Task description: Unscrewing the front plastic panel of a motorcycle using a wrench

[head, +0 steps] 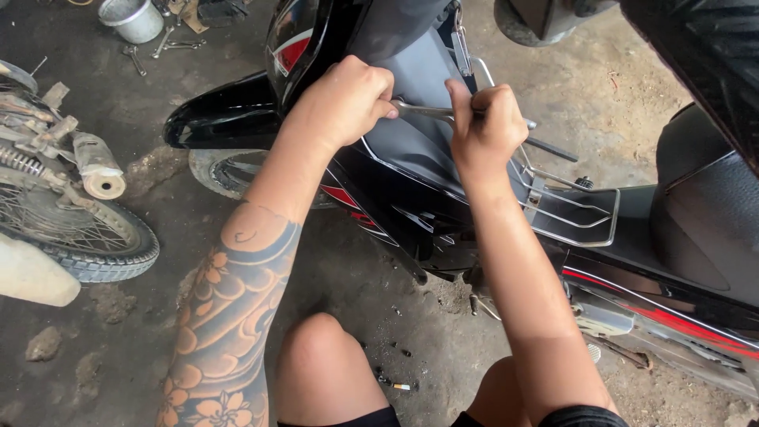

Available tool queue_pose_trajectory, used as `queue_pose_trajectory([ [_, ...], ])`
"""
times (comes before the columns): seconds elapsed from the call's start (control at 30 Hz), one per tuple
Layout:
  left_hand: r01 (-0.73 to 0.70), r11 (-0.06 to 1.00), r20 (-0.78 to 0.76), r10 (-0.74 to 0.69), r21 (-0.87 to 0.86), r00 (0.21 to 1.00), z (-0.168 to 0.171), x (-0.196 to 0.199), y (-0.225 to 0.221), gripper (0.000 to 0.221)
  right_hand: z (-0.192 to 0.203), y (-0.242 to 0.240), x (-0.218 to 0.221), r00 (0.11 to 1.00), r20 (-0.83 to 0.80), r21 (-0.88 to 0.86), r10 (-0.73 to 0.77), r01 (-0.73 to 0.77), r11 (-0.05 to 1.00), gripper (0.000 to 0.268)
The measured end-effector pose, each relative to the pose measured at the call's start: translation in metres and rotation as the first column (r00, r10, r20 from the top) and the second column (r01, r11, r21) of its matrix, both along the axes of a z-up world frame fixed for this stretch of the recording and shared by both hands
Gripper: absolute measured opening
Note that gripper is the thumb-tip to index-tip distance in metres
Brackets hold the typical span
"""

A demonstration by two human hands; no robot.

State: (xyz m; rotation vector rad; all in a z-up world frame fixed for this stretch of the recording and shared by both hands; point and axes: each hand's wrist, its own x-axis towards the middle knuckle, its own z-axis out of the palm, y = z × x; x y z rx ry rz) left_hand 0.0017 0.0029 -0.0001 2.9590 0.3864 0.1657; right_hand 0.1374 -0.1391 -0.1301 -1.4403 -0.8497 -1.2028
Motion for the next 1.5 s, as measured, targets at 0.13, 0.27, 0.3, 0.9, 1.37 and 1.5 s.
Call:
queue_pose_trajectory([
  [0.13,-0.013,0.999,0.080,0.016,-0.034,0.997,-0.010,0.003,0.011,0.017,0.002,-0.039,-0.024,0.987,-0.109,-0.386,0.115,-0.149,0.910,0.037],
  [0.27,-0.023,0.999,0.020,0.023,-0.024,1.000,-0.005,-0.001,0.010,0.025,0.012,-0.040,-0.013,1.000,-0.026,-0.620,0.008,-0.023,0.784,0.021],
  [0.3,-0.015,0.999,-0.004,0.015,-0.046,1.000,-0.005,0.000,0.009,0.024,0.019,-0.038,-0.006,0.999,-0.035,-0.634,0.005,-0.026,0.773,0.023],
  [0.9,0.092,0.994,0.052,-0.094,0.051,0.994,-0.013,0.005,0.017,0.023,0.039,-0.027,-0.066,0.581,-0.396,0.183,0.711,-0.709,0.681,0.009],
  [1.37,0.018,1.000,-0.004,-0.018,-0.005,1.000,-0.007,0.004,0.008,0.015,0.106,-0.012,-0.050,0.714,-0.315,-0.266,0.625,-0.698,0.664,0.015],
  [1.5,0.009,1.000,-0.001,-0.009,-0.003,1.000,-0.001,-0.004,0.002,0.015,0.079,-0.040,-0.050,0.532,-0.379,0.313,0.757,-0.696,0.646,0.015],
])
